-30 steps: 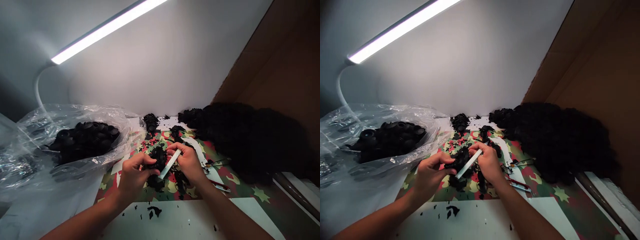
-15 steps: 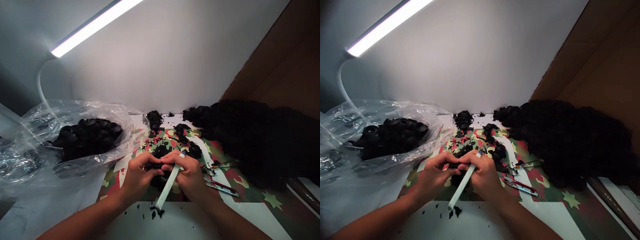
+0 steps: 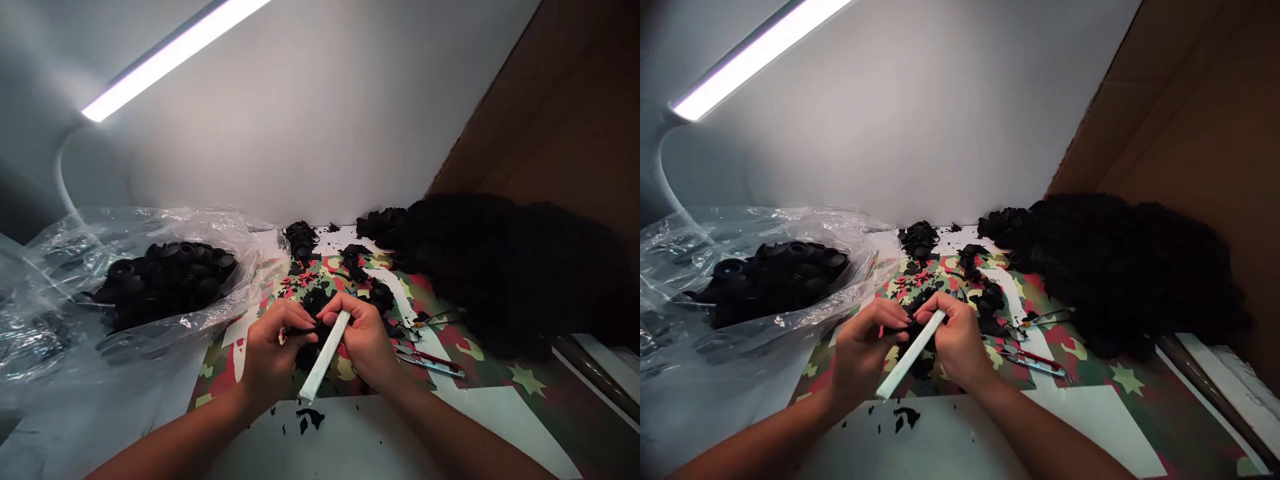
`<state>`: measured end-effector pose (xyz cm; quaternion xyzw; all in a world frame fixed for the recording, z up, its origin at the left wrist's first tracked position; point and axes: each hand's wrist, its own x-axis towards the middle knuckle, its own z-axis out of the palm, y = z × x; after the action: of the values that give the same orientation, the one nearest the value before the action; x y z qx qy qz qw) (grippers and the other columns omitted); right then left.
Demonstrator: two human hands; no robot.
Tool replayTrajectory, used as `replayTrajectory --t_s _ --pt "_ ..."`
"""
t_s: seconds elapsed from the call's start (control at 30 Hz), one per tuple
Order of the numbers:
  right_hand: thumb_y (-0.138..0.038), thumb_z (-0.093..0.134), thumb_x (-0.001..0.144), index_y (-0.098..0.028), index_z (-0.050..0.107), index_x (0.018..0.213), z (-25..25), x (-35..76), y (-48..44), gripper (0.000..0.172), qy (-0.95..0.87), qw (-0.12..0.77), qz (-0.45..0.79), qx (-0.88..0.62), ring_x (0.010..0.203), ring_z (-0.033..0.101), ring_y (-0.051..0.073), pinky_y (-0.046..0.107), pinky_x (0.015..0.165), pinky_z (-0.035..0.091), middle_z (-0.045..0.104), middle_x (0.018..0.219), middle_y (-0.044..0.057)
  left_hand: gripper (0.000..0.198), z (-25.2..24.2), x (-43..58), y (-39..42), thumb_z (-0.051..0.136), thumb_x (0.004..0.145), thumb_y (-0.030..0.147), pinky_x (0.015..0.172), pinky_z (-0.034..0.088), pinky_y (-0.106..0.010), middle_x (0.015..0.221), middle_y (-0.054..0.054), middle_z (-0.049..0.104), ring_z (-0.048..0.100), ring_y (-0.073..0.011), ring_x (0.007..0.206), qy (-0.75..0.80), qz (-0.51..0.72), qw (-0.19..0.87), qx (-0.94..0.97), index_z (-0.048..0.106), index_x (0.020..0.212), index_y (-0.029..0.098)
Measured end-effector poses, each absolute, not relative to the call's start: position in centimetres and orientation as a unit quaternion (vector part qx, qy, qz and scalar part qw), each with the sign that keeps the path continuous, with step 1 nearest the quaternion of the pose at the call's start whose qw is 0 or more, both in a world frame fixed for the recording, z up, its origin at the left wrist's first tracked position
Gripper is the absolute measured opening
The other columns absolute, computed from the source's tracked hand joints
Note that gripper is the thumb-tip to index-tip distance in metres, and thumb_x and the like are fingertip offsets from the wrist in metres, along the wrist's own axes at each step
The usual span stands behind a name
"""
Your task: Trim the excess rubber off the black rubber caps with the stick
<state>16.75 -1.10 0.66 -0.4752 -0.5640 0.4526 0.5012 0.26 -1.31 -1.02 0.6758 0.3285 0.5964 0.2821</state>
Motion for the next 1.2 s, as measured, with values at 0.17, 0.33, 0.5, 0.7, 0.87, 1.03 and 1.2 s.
replayTrajectory --t_s 0.17,0.33,0.5,0.7,0.87,1.03,1.2 --pt "-0.011 0.062 0.086 -0.023 0.075 0.089 0.3 18.0 -1.0 0.018 -0.705 0.515 0.331 -0.358 0.067 0.063 0.015 0.026 0.063 0.05 0.067 0.075 0.001 0.01 -0.8 0.1 -1.4 0.073 0.08 0.012 0.061 0.052 -0.021 0.072 0.001 0.067 0.063 -0.0128 0.065 0.379 0.572 0.404 0.604 0.067 0.078 0.019" --pt "-0.003 0.052 0.084 -0.021 0.067 0.083 0.3 17.9 -1.5 0.023 -0.758 0.508 0.201 -0.355 0.063 0.06 0.014 0.024 0.06 0.046 0.064 0.072 0.001 0.011 -0.5 0.3 -1.5 0.073 0.08 0.011 0.056 0.05 -0.02 0.069 0.001 0.065 0.06 -0.0121 0.061 0.394 0.551 0.378 0.631 0.065 0.077 0.019" --pt "-0.014 0.057 0.074 -0.021 0.049 0.068 0.7 16.6 -1.7 0.012 -0.637 0.481 0.361 -0.482 0.056 0.042 0.012 0.023 0.05 0.031 0.047 0.061 -0.004 0.02 -0.6 0.6 -1.6 0.074 0.078 0.001 0.06 0.052 -0.023 0.073 0.0 0.066 0.063 -0.0134 0.066 0.313 0.583 0.213 0.719 0.064 0.078 0.019" --pt "-0.042 0.054 0.082 -0.023 0.042 0.072 0.3 18.2 0.2 0.024 -0.436 0.535 0.519 -0.503 0.051 0.031 0.011 0.023 0.047 0.025 0.038 0.065 -0.006 0.018 -0.2 0.0 -2.4 0.069 0.084 0.001 0.069 0.057 -0.031 0.077 -0.004 0.071 0.066 -0.0171 0.073 0.191 0.597 0.194 0.755 0.068 0.088 0.018" --pt "-0.048 0.064 0.084 -0.02 0.052 0.071 -0.4 19.5 1.5 0.032 -0.565 0.411 0.512 -0.499 0.057 0.036 0.012 0.025 0.054 0.029 0.043 0.063 -0.005 0.012 -0.3 -0.3 -1.4 0.083 0.08 0.023 0.07 0.053 -0.024 0.08 -0.003 0.071 0.066 -0.0161 0.078 0.319 0.603 0.441 0.583 0.071 0.082 0.02" --pt "-0.055 0.068 0.083 -0.02 0.055 0.072 -0.5 19.7 1.2 0.039 -0.578 0.373 0.533 -0.492 0.058 0.037 0.013 0.026 0.055 0.03 0.044 0.064 -0.004 0.026 -1.0 -0.7 -0.3 0.09 0.069 0.035 0.076 0.051 -0.021 0.088 -0.003 0.073 0.066 -0.0161 0.086 0.321 0.588 0.554 0.494 0.076 0.086 0.021" --pt "-0.056 0.062 0.09 -0.02 0.072 0.097 -0.4 20.0 0.8 0.038 -0.601 0.382 0.521 -0.47 0.064 0.051 0.015 0.028 0.058 0.039 0.064 0.085 0.003 0.025 -1.2 -0.9 -0.2 0.09 0.069 0.029 0.081 0.052 -0.024 0.094 -0.004 0.075 0.067 -0.0177 0.092 0.322 0.576 0.574 0.485 0.077 0.09 0.021"
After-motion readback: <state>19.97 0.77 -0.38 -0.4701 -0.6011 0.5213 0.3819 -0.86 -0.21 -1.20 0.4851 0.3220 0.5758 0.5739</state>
